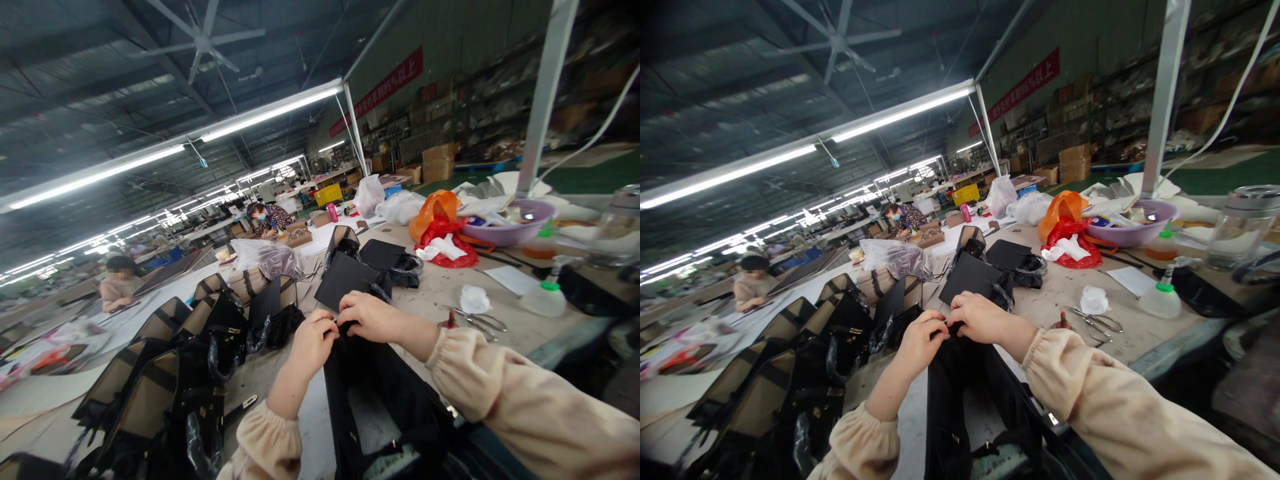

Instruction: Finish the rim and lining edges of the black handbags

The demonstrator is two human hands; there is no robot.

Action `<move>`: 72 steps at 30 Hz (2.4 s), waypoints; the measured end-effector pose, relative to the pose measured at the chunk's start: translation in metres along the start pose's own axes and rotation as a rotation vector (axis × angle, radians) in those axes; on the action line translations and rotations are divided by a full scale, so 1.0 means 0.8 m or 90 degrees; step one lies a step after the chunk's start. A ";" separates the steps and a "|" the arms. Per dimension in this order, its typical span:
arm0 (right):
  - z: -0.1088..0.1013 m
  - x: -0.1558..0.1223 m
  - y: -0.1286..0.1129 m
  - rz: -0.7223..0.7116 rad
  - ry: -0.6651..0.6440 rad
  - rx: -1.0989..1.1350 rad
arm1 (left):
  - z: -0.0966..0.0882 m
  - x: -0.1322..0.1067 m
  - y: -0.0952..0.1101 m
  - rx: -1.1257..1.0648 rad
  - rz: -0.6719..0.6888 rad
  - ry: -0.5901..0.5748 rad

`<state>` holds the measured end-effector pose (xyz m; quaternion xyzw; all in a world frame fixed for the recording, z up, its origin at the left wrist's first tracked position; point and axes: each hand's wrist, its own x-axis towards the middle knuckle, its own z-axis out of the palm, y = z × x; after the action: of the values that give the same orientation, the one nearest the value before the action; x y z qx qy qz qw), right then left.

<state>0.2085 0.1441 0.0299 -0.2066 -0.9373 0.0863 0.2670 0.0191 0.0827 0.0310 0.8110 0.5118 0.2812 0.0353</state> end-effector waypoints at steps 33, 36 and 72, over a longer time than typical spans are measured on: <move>0.010 0.012 -0.002 0.030 0.033 -0.015 | -0.008 -0.001 0.003 0.108 -0.241 -0.069; 0.012 0.012 -0.002 0.047 0.039 -0.026 | -0.008 0.000 0.003 0.107 -0.242 -0.065; 0.007 0.009 0.000 0.060 0.038 0.008 | -0.008 0.010 0.008 0.247 -0.186 -0.146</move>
<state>0.2003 0.1469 0.0287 -0.2514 -0.9176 0.0987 0.2918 0.0236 0.0847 0.0416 0.7469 0.6601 0.0762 -0.0229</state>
